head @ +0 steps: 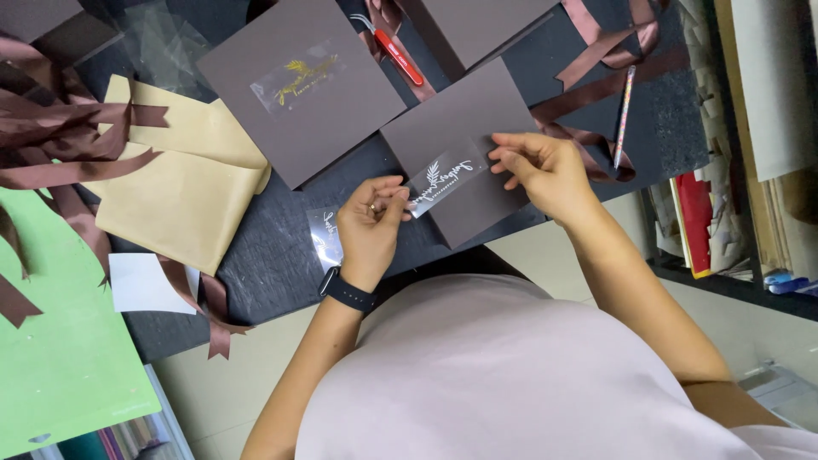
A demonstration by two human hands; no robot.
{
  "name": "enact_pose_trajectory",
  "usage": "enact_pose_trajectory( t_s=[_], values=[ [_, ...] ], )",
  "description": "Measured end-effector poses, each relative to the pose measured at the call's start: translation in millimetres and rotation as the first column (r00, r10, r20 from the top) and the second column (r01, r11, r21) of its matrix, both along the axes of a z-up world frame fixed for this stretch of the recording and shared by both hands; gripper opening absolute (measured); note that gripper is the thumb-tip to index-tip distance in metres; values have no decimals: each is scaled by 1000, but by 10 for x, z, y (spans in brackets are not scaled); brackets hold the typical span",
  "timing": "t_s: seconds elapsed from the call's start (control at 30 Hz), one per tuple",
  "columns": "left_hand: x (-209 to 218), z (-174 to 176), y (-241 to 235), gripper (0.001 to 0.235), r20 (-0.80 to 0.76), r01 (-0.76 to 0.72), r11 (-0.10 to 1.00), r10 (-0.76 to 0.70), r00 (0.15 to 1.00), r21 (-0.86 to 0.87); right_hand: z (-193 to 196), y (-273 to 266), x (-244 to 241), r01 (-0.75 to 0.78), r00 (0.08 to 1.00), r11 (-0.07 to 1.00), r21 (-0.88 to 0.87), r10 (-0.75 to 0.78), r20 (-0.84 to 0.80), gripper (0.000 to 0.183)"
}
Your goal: Applying gold foil decals to brown gift boxes using a mini heat press and parchment paper
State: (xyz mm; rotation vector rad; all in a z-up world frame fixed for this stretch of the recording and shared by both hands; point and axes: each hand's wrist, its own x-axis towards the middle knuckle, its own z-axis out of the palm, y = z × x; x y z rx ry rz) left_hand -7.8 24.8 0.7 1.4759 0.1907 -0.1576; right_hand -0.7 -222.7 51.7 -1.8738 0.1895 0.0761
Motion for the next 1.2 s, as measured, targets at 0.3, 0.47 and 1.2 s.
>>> enact_pose_trajectory(
  t_s=[0.3, 0.47, 1.2],
  values=[
    [-27, 68, 49, 17, 50, 3, 1000, -2, 999, -17, -143, 44, 82, -85, 989, 980, 179, 104, -105, 35],
    [-36, 58, 64, 16, 44, -3, 1000, 4, 999, -20, -187, -13, 84, -99, 988, 981, 167, 117, -102, 36],
    [-195, 107, 295, 13, 48, -2, 1000, 0, 999, 29, -82, 125, 114, -204, 958, 970, 130, 225, -176, 39]
  ],
)
